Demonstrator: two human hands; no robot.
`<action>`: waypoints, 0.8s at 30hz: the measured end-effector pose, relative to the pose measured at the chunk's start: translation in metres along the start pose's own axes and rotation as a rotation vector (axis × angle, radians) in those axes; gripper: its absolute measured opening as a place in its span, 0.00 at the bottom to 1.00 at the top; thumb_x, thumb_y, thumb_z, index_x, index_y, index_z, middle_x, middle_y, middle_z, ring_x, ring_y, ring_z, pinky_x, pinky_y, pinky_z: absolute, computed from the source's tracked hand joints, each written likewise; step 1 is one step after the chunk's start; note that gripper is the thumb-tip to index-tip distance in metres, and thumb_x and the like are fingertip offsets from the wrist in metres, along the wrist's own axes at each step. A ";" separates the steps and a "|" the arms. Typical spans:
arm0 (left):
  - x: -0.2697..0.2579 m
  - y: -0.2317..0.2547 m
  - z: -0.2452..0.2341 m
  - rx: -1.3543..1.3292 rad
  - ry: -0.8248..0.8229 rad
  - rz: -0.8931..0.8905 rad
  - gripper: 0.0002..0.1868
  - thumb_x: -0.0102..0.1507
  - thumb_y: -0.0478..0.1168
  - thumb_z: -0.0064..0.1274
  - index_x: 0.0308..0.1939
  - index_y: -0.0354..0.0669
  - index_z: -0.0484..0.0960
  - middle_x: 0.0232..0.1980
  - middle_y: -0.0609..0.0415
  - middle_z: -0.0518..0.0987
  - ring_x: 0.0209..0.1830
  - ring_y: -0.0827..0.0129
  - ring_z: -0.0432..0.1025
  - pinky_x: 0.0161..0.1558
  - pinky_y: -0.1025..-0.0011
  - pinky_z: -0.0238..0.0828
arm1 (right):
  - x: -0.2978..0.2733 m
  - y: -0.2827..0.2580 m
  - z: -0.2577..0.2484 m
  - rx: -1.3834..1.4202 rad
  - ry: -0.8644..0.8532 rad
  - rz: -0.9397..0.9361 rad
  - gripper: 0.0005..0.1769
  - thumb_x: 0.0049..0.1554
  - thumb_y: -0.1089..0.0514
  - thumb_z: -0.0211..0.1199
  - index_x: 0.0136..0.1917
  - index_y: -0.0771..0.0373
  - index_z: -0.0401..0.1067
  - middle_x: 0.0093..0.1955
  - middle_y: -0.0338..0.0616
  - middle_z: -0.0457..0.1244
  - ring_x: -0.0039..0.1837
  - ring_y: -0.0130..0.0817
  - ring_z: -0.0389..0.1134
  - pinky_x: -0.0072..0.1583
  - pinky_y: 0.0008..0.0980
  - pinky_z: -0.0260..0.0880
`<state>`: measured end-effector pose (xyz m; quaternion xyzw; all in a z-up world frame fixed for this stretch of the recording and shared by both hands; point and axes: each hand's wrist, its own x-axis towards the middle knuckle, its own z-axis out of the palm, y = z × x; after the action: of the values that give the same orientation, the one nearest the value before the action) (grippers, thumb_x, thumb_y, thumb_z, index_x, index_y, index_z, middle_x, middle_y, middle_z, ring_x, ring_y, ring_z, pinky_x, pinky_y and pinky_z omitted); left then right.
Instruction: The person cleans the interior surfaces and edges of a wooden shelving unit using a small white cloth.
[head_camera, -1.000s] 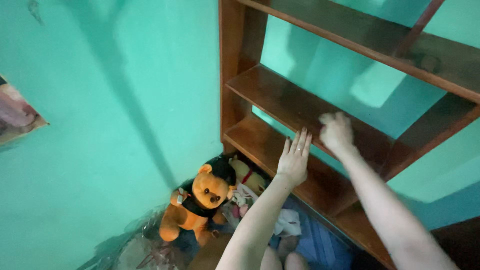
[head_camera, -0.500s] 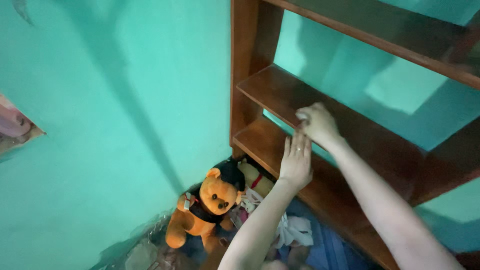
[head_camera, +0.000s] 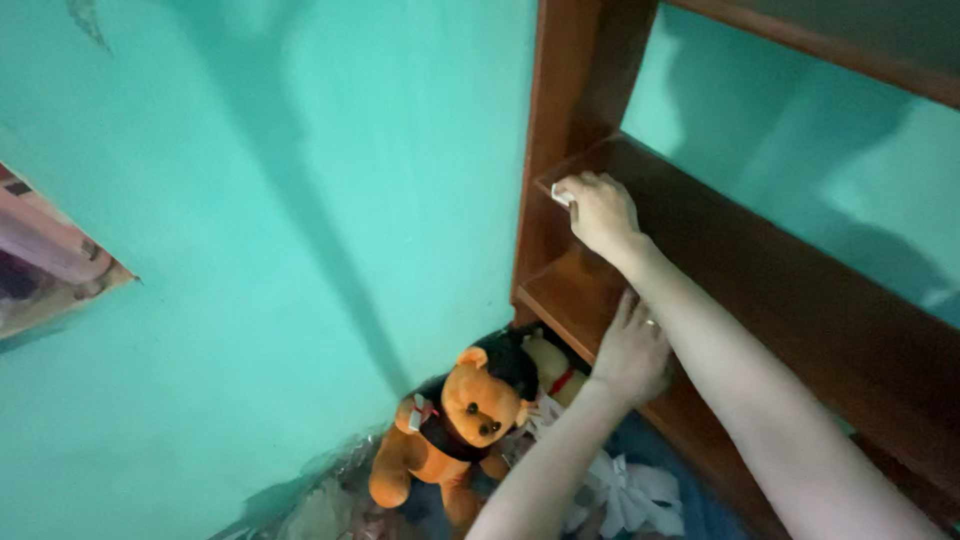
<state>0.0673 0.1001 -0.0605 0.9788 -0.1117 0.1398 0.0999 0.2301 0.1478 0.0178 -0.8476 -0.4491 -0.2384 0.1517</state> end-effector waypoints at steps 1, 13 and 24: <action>0.002 0.001 0.003 0.004 0.056 0.009 0.42 0.58 0.46 0.57 0.74 0.36 0.63 0.78 0.41 0.62 0.82 0.49 0.48 0.81 0.48 0.33 | 0.010 -0.001 0.007 -0.030 0.010 -0.024 0.17 0.55 0.67 0.63 0.57 0.53 0.76 0.54 0.45 0.69 0.58 0.47 0.70 0.63 0.46 0.70; 0.011 -0.003 0.005 0.072 0.091 0.009 0.37 0.58 0.51 0.57 0.72 0.50 0.71 0.78 0.49 0.64 0.84 0.57 0.51 0.80 0.48 0.41 | 0.125 0.192 0.119 0.635 0.319 0.897 0.10 0.67 0.57 0.60 0.56 0.61 0.61 0.59 0.48 0.63 0.61 0.39 0.69 0.62 0.40 0.74; 0.021 -0.010 0.018 0.084 0.013 0.012 0.29 0.61 0.49 0.54 0.67 0.54 0.73 0.75 0.56 0.68 0.82 0.60 0.52 0.82 0.48 0.37 | 0.074 -0.006 0.066 0.655 0.044 0.517 0.23 0.47 0.70 0.68 0.49 0.57 0.60 0.49 0.42 0.61 0.56 0.40 0.69 0.55 0.39 0.74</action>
<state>0.0937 0.1013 -0.0730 0.9805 -0.1107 0.1515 0.0589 0.2790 0.2336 0.0025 -0.8340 -0.2702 -0.0551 0.4779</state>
